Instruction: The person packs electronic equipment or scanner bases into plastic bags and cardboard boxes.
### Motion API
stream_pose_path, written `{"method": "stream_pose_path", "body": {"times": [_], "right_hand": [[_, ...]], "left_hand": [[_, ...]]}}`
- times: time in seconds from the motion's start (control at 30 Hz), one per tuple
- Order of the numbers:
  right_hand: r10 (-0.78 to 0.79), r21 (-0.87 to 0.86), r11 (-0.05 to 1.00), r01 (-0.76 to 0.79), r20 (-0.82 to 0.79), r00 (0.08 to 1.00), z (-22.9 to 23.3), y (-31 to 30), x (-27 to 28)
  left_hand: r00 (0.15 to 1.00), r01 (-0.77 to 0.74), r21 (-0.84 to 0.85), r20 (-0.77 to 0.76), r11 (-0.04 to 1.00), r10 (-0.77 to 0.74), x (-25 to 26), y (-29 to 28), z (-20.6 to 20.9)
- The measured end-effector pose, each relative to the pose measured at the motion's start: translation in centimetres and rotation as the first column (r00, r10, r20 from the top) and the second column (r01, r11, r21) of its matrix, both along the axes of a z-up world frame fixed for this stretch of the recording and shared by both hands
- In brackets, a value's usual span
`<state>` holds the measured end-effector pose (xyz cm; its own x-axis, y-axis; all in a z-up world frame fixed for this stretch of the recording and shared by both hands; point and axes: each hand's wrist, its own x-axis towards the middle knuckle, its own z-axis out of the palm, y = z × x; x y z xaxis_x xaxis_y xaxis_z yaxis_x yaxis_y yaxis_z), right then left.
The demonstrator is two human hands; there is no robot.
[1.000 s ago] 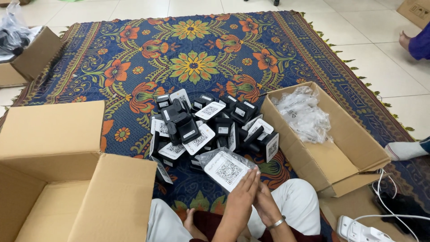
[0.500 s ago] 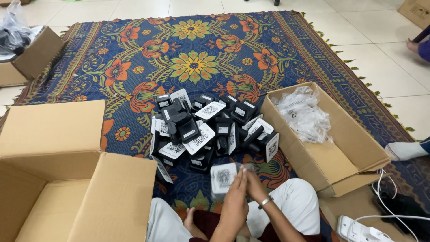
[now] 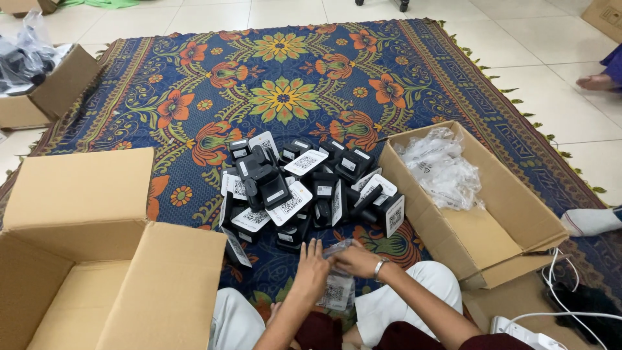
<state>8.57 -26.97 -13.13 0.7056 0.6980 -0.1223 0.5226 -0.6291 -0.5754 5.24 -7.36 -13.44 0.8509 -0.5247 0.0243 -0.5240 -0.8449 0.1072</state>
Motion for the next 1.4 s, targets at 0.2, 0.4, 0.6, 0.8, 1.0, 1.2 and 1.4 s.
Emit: {"method": "stream_pose_path", "body": {"times": [0.2,0.4,0.6,0.8,1.0,1.2,1.4], "right_hand": [[-0.073,-0.248,0.968,0.031,-0.163,0.984,9.4,-1.5,-2.5],[-0.077,-0.209,0.973,0.102,0.128,0.989,8.9,-5.1,-2.1],[-0.198,-0.096,0.967,0.235,0.293,0.935,8.5,-8.5,-0.2],[-0.582,0.260,0.784,0.563,-0.005,0.813,2.3,-9.0,-0.9],[-0.380,0.418,0.710,0.567,-0.451,0.808,-9.8,-5.9,-3.8],[-0.475,0.288,0.748,0.598,-0.396,0.786,-3.2,-3.5,-4.6],[-0.288,0.502,0.840,0.206,0.091,0.953,1.2,-2.0,-3.7]], "left_hand": [[0.995,0.096,0.173,-0.013,0.980,-0.096,4.3,0.4,-0.4],[0.995,0.079,0.062,-0.065,0.995,-0.075,7.4,1.2,-1.0],[0.976,-0.085,-0.214,-0.212,0.973,0.038,5.9,4.6,6.8],[0.926,-0.263,-0.426,-0.365,0.866,0.101,5.0,6.2,-3.5],[0.803,-0.438,-0.703,-0.587,0.561,-0.108,3.5,2.4,-13.7],[0.772,-0.631,-0.707,-0.615,0.319,0.163,4.5,-0.7,-15.1],[0.825,-0.521,-0.693,-0.558,0.498,0.088,5.7,-2.1,-16.3]]}}
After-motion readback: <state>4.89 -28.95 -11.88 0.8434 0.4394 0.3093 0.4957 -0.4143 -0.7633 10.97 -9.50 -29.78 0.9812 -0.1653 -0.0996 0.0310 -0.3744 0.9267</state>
